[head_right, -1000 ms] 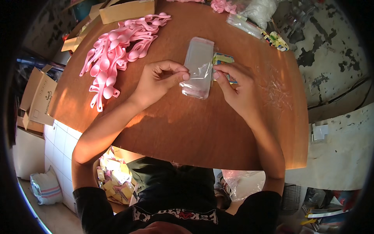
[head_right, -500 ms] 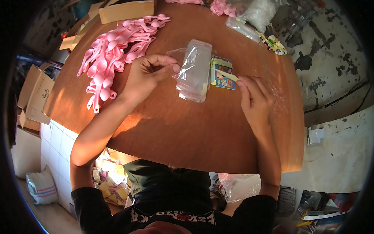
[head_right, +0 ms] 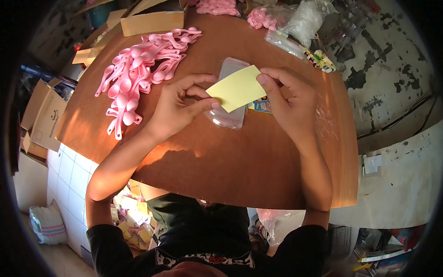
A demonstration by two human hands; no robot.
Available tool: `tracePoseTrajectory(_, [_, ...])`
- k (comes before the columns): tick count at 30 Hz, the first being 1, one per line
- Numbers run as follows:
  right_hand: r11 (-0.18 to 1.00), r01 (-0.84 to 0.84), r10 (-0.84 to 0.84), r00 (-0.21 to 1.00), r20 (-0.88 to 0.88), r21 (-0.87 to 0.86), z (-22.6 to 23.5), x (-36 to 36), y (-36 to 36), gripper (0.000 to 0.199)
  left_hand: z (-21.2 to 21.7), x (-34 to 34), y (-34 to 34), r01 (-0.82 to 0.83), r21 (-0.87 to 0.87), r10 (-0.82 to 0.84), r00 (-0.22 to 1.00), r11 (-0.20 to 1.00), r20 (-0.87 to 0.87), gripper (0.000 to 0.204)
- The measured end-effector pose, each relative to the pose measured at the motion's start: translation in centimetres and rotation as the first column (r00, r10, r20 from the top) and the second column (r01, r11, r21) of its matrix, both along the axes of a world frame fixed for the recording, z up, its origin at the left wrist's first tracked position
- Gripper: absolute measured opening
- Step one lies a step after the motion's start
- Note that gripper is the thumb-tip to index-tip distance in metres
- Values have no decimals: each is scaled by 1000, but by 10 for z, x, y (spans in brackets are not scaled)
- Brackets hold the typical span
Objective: The person places a pink plastic spoon and a yellow sticky note into a small clear plastic bag, then folds the bag's top edge to seal it. This process is repeated multiple times with new spoons and notes.
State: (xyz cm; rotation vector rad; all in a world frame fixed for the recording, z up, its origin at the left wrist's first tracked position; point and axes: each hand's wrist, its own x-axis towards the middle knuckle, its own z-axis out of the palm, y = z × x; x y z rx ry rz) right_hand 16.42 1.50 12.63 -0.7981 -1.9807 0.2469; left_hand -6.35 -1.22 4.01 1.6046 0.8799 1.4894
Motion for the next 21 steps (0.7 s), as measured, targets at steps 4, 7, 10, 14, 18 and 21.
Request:
tracePoseTrajectory(4, [991,-65,72,996,50,-116,-9,5,3,14,10,-3,-6,23,-109,-38,989,994,-143,46])
tracePoseTrajectory(7, [976,-110,121,991,50,-189,-18,-1,2,14,7,1,-5,64,-118,-78,990,991,-119,47])
tracePoseTrajectory(10, [977,-113,123,991,43,-179,-21,-8,-2,13,5,4,-6,87,-81,-92,994,993,-53,46])
tracePoseTrajectory(14, [963,-123,90,985,-146,-240,-22,-3,1,13,10,-3,-6,166,-36,-168,985,985,-36,43])
tracePoseTrajectory(18, [903,-189,145,979,-142,-386,-21,-4,-3,12,15,-2,-6,227,-160,-228,973,960,13,48])
tracePoseTrajectory(21, [944,-260,269,963,18,-201,-22,-10,-2,13,12,-3,-6,177,-127,-185,981,976,-55,46])
